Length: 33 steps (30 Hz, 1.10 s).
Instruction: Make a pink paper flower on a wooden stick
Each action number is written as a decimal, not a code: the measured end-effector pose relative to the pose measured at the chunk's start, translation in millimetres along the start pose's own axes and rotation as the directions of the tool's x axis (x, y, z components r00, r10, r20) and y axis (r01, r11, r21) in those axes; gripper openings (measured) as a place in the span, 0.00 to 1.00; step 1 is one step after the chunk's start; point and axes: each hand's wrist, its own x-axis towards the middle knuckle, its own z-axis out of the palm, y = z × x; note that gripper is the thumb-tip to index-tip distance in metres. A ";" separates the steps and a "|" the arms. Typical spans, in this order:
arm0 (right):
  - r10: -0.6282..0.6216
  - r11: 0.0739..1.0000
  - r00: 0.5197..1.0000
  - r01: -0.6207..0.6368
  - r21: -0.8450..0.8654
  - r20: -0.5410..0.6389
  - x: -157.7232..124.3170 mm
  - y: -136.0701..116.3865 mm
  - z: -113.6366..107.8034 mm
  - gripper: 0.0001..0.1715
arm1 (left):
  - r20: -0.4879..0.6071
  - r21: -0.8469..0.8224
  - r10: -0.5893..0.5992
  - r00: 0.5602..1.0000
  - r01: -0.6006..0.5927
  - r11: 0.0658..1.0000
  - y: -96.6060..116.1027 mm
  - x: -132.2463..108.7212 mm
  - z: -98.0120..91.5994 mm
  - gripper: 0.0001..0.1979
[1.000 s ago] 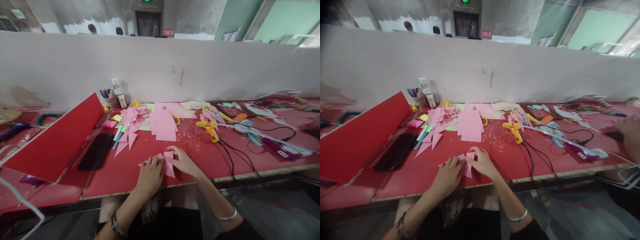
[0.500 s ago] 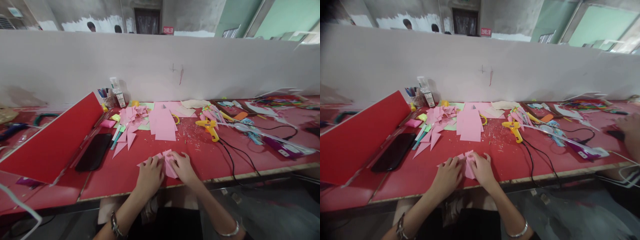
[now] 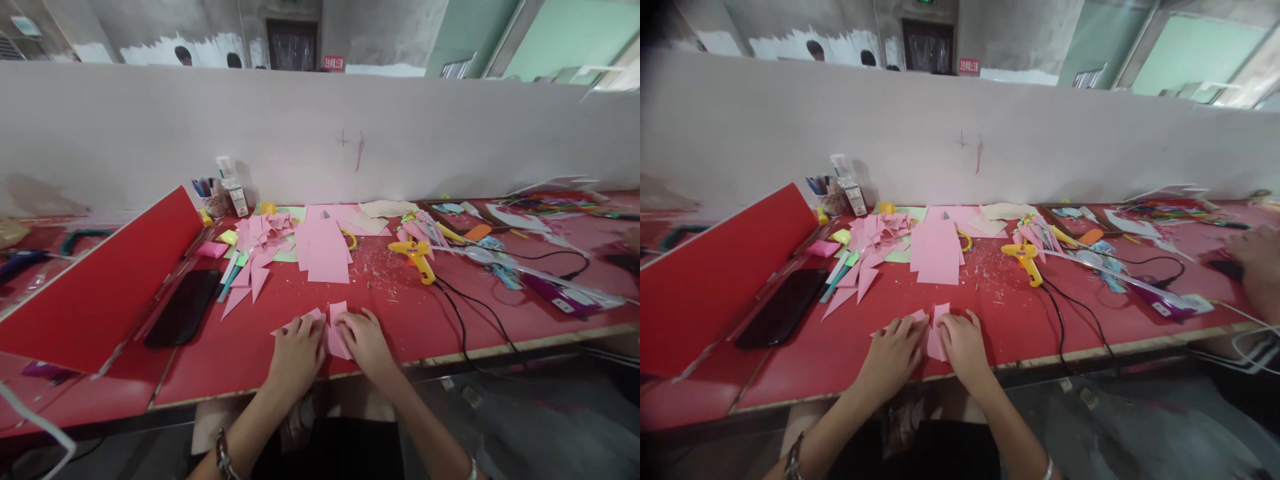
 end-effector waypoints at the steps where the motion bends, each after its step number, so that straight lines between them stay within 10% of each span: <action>1: -0.002 1.000 1.000 0.002 -0.007 -0.003 -0.1 -0.5 0.3 0.13 | -0.005 -0.008 0.009 1.000 -0.009 1.000 -1.3 -0.9 0.1 0.21; 18: -0.032 0.995 0.998 0.025 0.098 0.063 -6.6 -0.1 -8.7 0.10 | 0.004 -0.007 0.025 1.000 -0.025 1.000 5.7 -13.0 -1.9 0.20; 33: -0.007 0.986 0.997 -0.005 0.164 0.072 -20.4 4.5 -16.8 0.06 | 0.149 -0.044 0.028 0.988 -0.021 0.999 9.7 -15.0 0.0 0.41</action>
